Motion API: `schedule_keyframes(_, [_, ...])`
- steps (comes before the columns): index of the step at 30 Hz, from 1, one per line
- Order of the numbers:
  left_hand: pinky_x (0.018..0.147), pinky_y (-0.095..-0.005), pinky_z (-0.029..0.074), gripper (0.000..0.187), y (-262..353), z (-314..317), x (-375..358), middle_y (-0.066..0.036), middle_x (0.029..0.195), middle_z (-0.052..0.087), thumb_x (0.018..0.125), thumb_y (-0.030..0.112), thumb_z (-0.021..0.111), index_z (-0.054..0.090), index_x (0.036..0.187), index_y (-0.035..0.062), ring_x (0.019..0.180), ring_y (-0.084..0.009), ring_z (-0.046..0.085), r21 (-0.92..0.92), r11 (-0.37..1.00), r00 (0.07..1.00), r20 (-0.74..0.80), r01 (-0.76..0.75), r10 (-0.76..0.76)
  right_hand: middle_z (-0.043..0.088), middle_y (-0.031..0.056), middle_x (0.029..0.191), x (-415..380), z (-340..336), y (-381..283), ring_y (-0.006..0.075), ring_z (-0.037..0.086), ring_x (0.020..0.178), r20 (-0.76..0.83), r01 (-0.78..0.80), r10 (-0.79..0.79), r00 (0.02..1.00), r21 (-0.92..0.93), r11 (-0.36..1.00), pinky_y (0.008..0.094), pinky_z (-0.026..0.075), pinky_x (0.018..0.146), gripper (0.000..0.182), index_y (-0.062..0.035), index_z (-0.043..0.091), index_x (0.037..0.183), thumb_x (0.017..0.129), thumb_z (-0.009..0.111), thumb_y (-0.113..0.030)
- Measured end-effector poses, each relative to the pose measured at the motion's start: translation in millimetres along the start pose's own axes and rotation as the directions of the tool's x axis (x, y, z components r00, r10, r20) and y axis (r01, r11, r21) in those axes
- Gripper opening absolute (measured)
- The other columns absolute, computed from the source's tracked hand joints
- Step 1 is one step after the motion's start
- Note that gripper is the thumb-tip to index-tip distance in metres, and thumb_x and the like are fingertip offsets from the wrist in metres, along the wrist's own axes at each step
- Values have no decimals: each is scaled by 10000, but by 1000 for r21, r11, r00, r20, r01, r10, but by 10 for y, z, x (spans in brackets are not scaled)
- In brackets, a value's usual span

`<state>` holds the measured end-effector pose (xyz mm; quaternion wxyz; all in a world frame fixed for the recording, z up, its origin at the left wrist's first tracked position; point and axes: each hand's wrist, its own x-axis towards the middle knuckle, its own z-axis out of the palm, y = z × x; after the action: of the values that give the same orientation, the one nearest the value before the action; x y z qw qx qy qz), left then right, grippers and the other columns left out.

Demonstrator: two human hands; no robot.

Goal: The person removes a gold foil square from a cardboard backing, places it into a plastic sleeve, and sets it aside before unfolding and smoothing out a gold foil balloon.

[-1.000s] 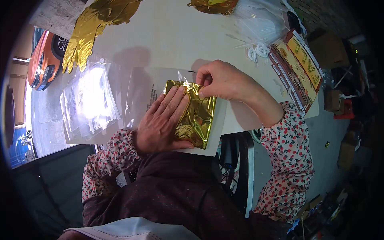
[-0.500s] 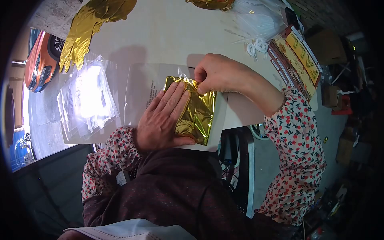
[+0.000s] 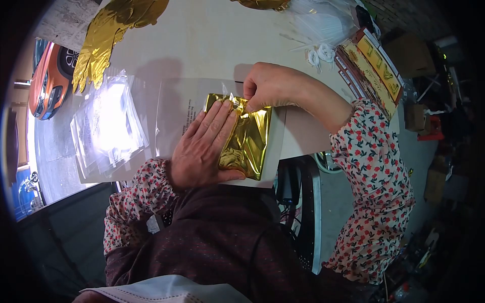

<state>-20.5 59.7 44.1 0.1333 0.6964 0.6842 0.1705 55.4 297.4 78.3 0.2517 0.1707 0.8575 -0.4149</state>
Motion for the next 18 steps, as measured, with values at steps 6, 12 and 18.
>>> schedule_keyframes(6, [1199,-461,189,1143,11,-8,-8,-251,1547,285,715,671,704,296,1476,-78,1471,-363,237,5,1000,1000,16,2,-2,641,29,722,-34,0,-31,98,565,685,19,-39,38,999,57,998,268,457,646,184,9,672,868,840,680,-172])
schedule_keyframes(12, [1194,-466,195,1138,0,13,-18,-249,1548,288,719,682,693,305,1474,-76,1469,-369,240,24,1000,1000,6,-4,3,627,11,727,-31,64,48,74,549,691,-40,-36,41,998,131,991,277,450,639,154,8,652,881,872,648,-146])
schedule_keyframes(18, [1190,-469,202,1137,-25,42,-31,-244,1549,292,717,689,693,311,1473,-69,1469,-371,244,28,1000,1000,-12,-5,5,663,147,860,-158,269,-16,299,635,844,-283,53,-42,958,33,998,384,489,748,138,-8,641,873,865,615,-143])
